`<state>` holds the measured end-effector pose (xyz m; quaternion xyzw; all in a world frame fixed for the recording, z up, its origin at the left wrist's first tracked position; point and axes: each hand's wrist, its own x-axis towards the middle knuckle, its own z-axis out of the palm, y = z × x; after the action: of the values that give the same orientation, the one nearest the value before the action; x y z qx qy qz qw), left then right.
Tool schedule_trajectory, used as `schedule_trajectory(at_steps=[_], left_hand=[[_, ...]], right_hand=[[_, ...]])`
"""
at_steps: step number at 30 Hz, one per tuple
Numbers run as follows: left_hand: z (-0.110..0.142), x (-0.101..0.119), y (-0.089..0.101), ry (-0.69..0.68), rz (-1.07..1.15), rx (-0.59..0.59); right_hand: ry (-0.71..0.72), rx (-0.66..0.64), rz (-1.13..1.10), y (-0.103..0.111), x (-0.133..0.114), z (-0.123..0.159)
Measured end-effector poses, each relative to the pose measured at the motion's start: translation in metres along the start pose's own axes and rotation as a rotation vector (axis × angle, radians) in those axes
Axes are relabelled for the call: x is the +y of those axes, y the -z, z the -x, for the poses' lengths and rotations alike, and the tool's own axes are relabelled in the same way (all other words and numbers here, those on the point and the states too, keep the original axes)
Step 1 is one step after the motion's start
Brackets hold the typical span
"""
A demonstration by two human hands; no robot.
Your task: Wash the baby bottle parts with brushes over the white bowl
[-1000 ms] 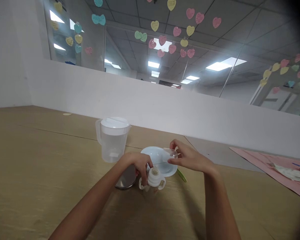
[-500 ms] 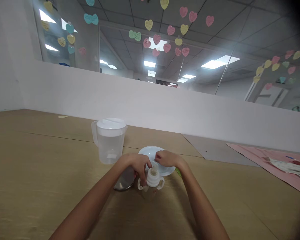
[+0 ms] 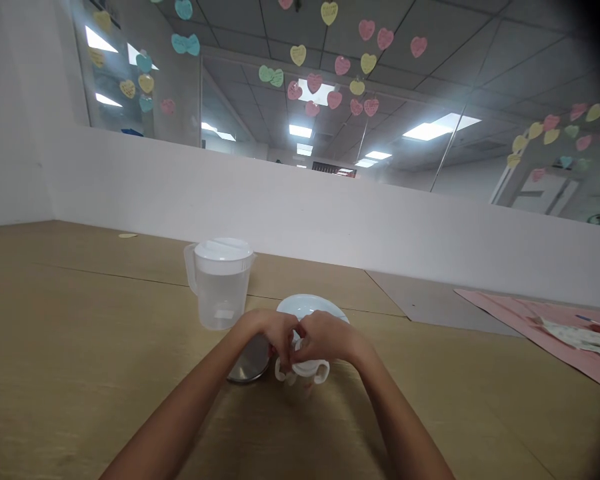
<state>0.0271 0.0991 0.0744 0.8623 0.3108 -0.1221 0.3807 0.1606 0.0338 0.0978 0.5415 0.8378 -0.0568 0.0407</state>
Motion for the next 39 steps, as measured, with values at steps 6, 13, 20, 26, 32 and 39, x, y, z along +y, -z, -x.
schedule_trajectory(at_steps=[6,13,20,26,32,39], left_hand=[[-0.006,-0.005,-0.002,-0.015,0.004,0.009],[-0.003,-0.002,-0.002,-0.042,-0.082,0.058],[-0.002,-0.002,-0.002,-0.048,-0.070,0.076],[-0.004,-0.003,-0.002,-0.084,-0.019,0.072],[-0.006,-0.002,-0.003,-0.063,0.039,0.038],[-0.001,0.003,-0.004,-0.026,0.048,0.025]], right_hand=[[0.066,-0.064,-0.083,0.002,0.008,-0.002],[0.130,-0.029,-0.091,0.002,0.008,-0.003],[0.154,-0.051,-0.121,0.002,0.009,-0.004],[0.166,-0.077,-0.104,0.005,0.005,-0.001],[0.218,-0.093,-0.110,0.006,0.004,0.006],[0.081,0.153,-0.133,0.015,0.006,0.017]])
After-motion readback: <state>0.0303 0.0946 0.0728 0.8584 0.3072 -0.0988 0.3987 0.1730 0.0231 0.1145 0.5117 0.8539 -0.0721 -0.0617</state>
